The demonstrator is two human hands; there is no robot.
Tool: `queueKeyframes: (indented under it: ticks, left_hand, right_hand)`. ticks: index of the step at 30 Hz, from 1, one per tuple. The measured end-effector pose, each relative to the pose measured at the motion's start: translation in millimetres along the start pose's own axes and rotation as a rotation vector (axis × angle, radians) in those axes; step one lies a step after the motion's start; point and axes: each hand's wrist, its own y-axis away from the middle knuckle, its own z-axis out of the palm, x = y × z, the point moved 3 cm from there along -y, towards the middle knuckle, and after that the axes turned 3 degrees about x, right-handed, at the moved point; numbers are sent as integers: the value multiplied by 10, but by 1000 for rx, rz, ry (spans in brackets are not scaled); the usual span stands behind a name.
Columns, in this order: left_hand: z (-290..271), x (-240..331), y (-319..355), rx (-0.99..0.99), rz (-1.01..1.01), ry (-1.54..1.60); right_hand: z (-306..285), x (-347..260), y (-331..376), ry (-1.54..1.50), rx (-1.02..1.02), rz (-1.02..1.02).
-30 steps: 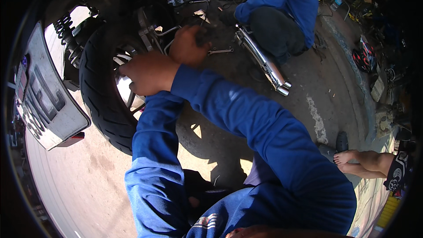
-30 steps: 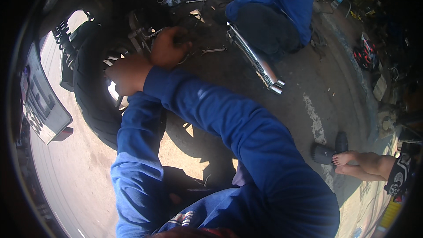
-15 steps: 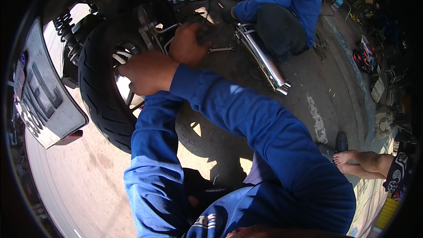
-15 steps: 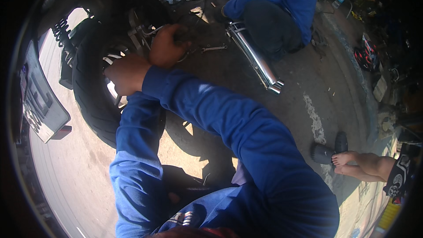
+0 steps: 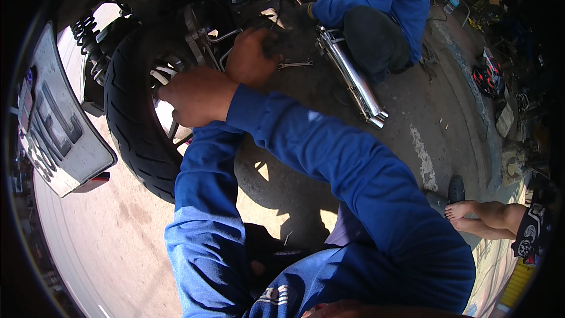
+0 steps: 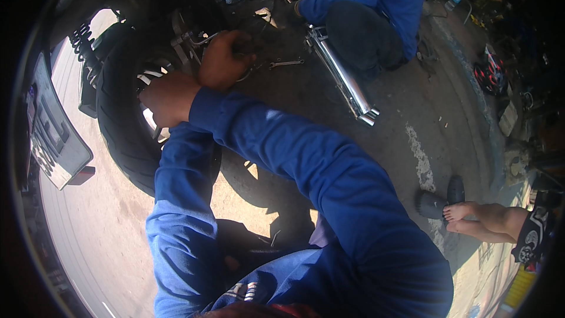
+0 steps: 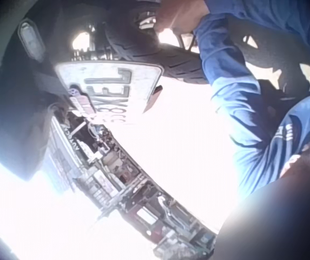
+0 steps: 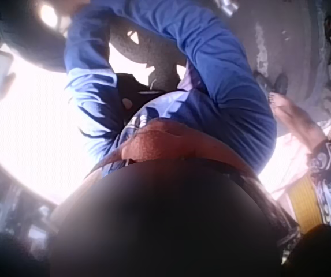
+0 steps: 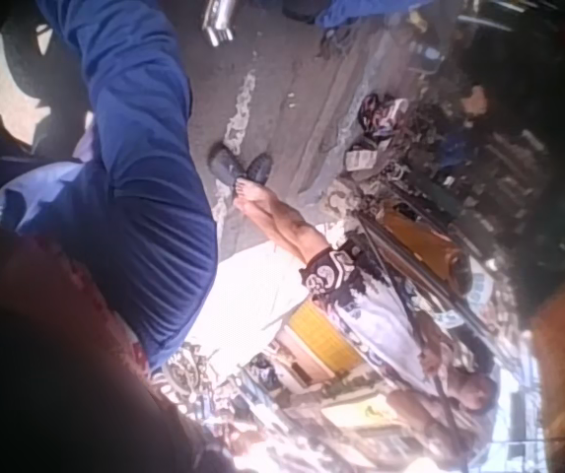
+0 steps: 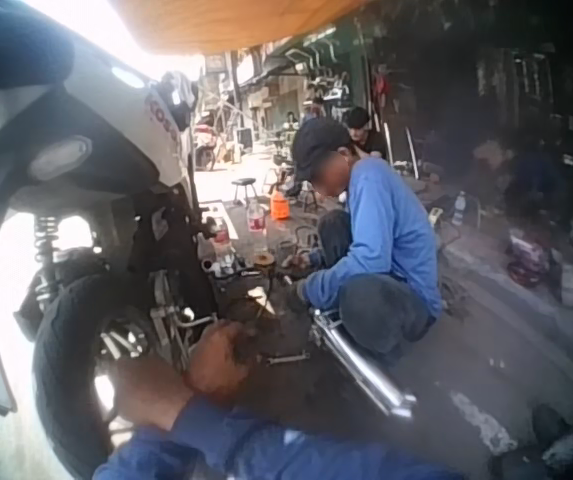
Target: The person repeatedly positions a chrome motorcycle exhaust pipe against the rear of a white motorcycle, aligning it with the mounting points. They handle a yellow heat wrap and a metal clamp, preparing to secure the exhaust. The person does not complete the installation within the clip.
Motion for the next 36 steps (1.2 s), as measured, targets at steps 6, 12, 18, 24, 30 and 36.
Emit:
queueKeyframes:
  ticks: [6,12,18,24,30,36]
  left_hand:
    - [1,2,3,2,-13,12]
    - [1,14,11,25,-12,-14]
    - [-1,21,12,13,-27,3]
    - [0,16,12,37,8,-10]
    - [1,14,1,20,-6,-6]
    - [-9,20,3,22,-14,12]
  right_hand:
    - [3,10,0,6,7,-2]
    - [10,30,0,15,57,6]
    - [13,32,0,66,57,40]
    - [16,45,0,35,17,53]
    - [30,66,-7,34,11,34]
    - [15,46,-6,3,-35,41]
